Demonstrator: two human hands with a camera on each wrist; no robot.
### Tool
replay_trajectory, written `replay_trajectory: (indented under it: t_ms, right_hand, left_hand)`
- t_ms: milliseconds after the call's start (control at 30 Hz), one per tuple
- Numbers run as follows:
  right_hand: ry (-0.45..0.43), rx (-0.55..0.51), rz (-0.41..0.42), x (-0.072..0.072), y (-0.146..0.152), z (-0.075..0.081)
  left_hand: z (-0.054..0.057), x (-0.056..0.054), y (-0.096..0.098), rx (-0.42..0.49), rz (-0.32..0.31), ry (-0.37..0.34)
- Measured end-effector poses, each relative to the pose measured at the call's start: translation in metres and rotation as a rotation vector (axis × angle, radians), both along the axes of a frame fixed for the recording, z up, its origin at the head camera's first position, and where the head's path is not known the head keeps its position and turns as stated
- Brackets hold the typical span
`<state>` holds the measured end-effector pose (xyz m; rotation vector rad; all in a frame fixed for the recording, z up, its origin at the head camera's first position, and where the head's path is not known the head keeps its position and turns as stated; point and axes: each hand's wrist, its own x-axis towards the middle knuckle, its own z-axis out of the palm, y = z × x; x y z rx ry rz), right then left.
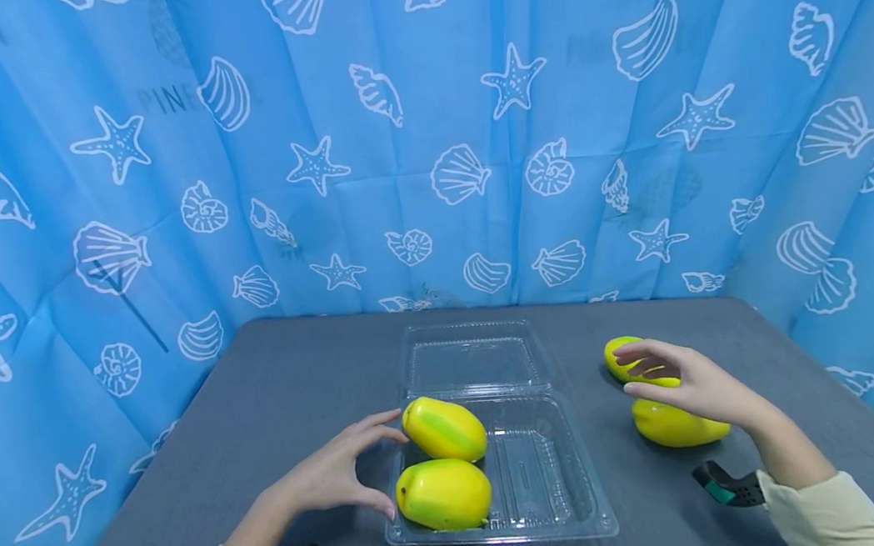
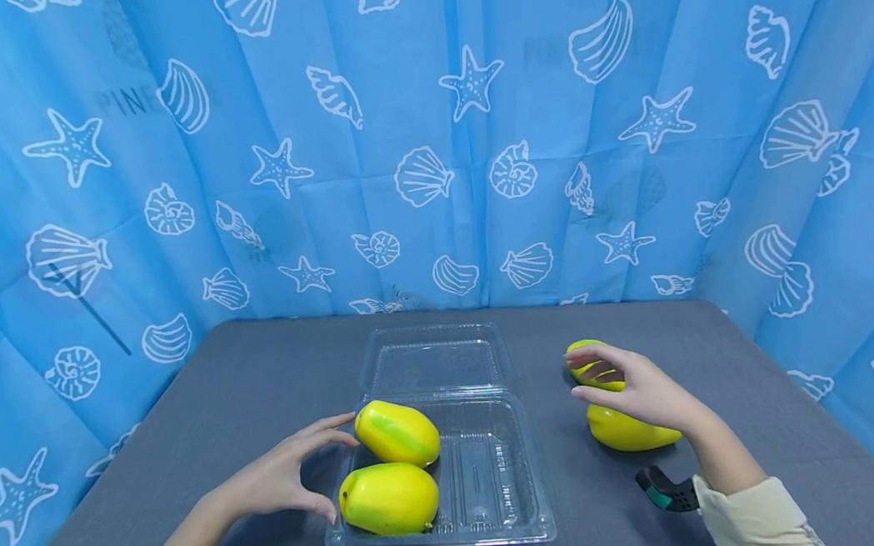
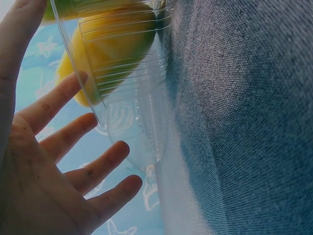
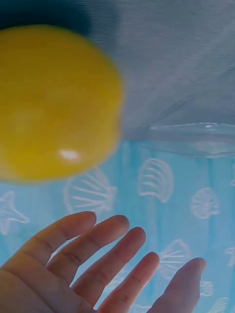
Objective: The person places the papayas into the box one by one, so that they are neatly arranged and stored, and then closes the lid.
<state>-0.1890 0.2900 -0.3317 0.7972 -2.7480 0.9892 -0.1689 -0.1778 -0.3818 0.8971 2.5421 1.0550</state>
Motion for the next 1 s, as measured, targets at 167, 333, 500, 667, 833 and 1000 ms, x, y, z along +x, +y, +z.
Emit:
replay_trajectory:
  t_ms: [167, 333, 500, 667, 833, 1000]
  right_hand:
    - [-0.028, 0.024, -0.068, -0.002, 0.023, -0.004]
    - [-0.108, 0.044, -0.143, -0.002, 0.045, -0.008]
    - [-0.179, 0.05, -0.189, -0.002, 0.064, -0.014]
    - [-0.24, 0.05, -0.192, -0.001, 0.078, -0.019]
    - [-0.334, 0.062, -0.169, -0.001, 0.088, -0.024]
    - [-0.464, 0.029, -0.106, -0.003, 0.097, -0.029]
  left_hand:
    - [0.0, 0.0, 0.0, -0.004, 0.003, 0.0]
    - [-0.001, -0.001, 0.0, -0.005, 0.003, 0.002]
    - [-0.001, 0.0, 0.0, -0.002, 0.001, -0.002]
    - [0.0, 0.0, 0.0, -0.005, 0.001, -0.006]
    - [0.0, 0.0, 0.0, -0.005, 0.001, -0.007]
    - [0.001, 0.0, 0.0, -0.002, -0.002, -0.007]
